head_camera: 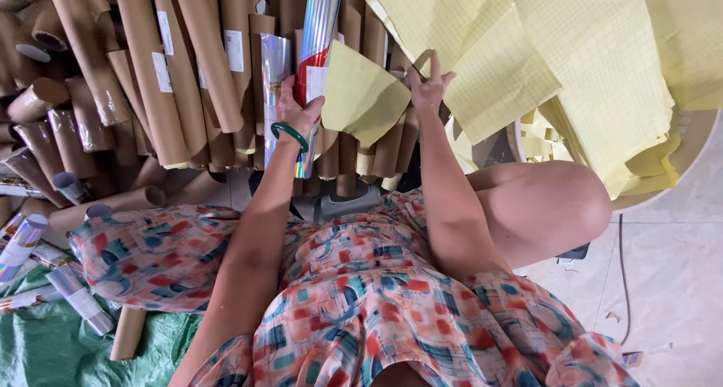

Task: The person sits on the floor surrounded by rolled posters and cardboard tubes. They wrap a sheet of yellow paper around a rolled holographic poster and then slide the wrapped poster into a cardboard tube. They also peel labels from a sheet and discard paper scraps into a red basket.

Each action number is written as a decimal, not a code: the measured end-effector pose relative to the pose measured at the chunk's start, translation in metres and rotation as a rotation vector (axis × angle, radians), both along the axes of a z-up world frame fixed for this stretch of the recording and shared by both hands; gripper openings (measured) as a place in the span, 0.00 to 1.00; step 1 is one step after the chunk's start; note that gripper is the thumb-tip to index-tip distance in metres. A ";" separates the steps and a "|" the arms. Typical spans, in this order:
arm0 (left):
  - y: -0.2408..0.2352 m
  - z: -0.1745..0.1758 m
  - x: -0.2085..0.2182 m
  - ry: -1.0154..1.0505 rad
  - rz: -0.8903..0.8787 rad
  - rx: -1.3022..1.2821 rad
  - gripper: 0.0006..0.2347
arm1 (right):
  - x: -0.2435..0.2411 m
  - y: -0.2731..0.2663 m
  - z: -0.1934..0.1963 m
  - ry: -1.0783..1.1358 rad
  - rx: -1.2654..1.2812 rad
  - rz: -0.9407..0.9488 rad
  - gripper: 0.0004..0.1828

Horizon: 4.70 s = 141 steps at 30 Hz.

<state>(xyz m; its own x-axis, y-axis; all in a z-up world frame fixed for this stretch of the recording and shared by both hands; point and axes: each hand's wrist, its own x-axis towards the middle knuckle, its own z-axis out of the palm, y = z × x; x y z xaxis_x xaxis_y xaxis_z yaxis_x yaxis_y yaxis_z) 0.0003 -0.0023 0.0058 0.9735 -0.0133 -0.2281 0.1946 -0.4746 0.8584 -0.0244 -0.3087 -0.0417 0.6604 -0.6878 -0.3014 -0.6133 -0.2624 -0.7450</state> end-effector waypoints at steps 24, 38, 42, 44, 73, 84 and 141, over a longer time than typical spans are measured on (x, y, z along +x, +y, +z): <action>-0.010 -0.011 0.002 -0.047 -0.001 0.078 0.32 | 0.053 -0.056 0.119 -0.980 0.633 -0.143 0.45; -0.013 -0.008 -0.006 -0.107 -0.034 0.134 0.32 | 0.038 -0.077 0.051 -0.433 0.585 -0.180 0.40; -0.015 -0.005 -0.006 -0.057 -0.007 0.085 0.33 | 0.018 -0.077 -0.046 -0.152 0.224 0.122 0.40; -0.015 -0.009 -0.006 -0.078 -0.012 0.091 0.32 | 0.012 -0.048 -0.028 -0.043 0.107 0.169 0.41; -0.045 -0.002 -0.033 -0.047 -0.003 0.028 0.30 | 0.037 -0.040 0.043 -0.339 -0.139 0.410 0.51; -0.039 -0.006 -0.036 -0.040 0.023 -0.059 0.31 | 0.047 0.007 0.065 -0.386 0.584 0.437 0.47; -0.025 0.005 -0.072 -0.093 0.040 -0.316 0.41 | 0.067 0.152 0.091 -0.530 1.118 0.575 0.19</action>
<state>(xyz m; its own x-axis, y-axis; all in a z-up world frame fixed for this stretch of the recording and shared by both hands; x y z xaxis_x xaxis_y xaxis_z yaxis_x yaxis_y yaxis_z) -0.0719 -0.0274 0.0105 0.9912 -0.0306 -0.1291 0.1218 -0.1760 0.9768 0.0422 -0.1564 0.0494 0.9775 0.1625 -0.1345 -0.2000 0.5114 -0.8358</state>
